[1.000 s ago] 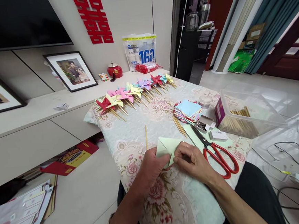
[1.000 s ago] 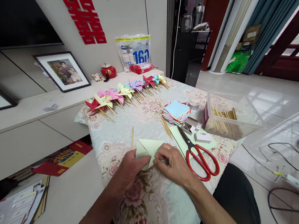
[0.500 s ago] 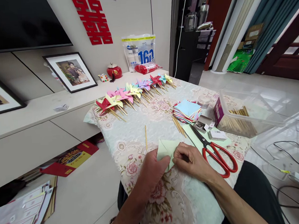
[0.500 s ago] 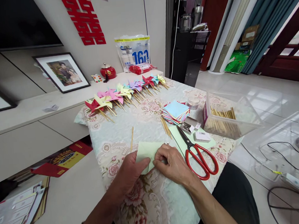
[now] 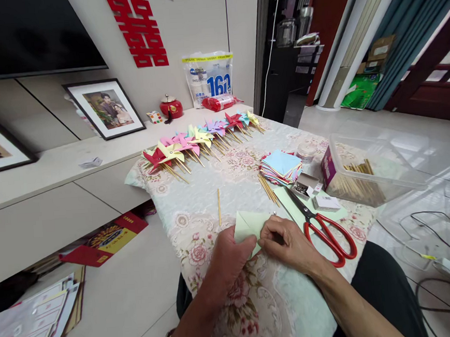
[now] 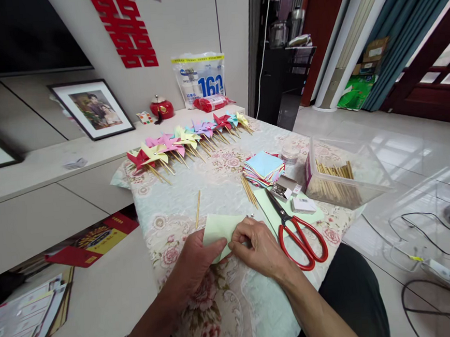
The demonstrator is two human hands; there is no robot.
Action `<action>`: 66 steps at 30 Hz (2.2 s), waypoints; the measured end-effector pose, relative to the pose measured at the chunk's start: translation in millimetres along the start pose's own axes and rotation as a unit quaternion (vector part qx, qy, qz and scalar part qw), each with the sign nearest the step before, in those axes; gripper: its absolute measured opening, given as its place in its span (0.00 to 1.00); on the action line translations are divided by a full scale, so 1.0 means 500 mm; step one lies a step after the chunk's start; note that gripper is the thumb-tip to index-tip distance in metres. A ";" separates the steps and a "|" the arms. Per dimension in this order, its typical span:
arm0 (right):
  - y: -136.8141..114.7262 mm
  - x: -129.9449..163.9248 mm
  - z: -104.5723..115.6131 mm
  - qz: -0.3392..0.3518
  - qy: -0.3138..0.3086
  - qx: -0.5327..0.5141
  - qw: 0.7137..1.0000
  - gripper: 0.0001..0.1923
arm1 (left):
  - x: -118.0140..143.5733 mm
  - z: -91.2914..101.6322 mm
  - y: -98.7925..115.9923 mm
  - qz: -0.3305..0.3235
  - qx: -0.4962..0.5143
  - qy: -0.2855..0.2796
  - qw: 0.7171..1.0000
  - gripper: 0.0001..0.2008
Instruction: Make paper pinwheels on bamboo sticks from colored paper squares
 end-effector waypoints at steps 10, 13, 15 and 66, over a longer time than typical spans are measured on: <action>0.064 0.021 0.061 -0.034 0.186 -0.276 0.942 0.18 | 0.002 0.001 0.042 0.099 0.005 -0.154 0.983 0.08; 0.070 0.012 0.024 -0.061 0.082 -0.338 0.936 0.25 | -0.006 -0.007 0.053 0.091 -0.069 -0.202 0.973 0.05; 0.061 0.011 -0.002 -0.079 0.007 -0.377 0.923 0.27 | -0.016 -0.013 0.054 0.078 -0.130 -0.222 0.963 0.04; 0.073 0.013 -0.002 -0.159 0.103 -0.401 0.896 0.44 | -0.030 -0.055 0.003 -0.036 0.081 -0.019 0.996 0.15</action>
Point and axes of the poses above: each hand's wrist, its own x-axis away from the middle knuckle, its own z-axis out of the back of the hand, y = z × x, the point moved 8 cm from there along -x, towards the middle knuckle, and after that the axes turned 4 degrees about x, right-handed, at the moved point
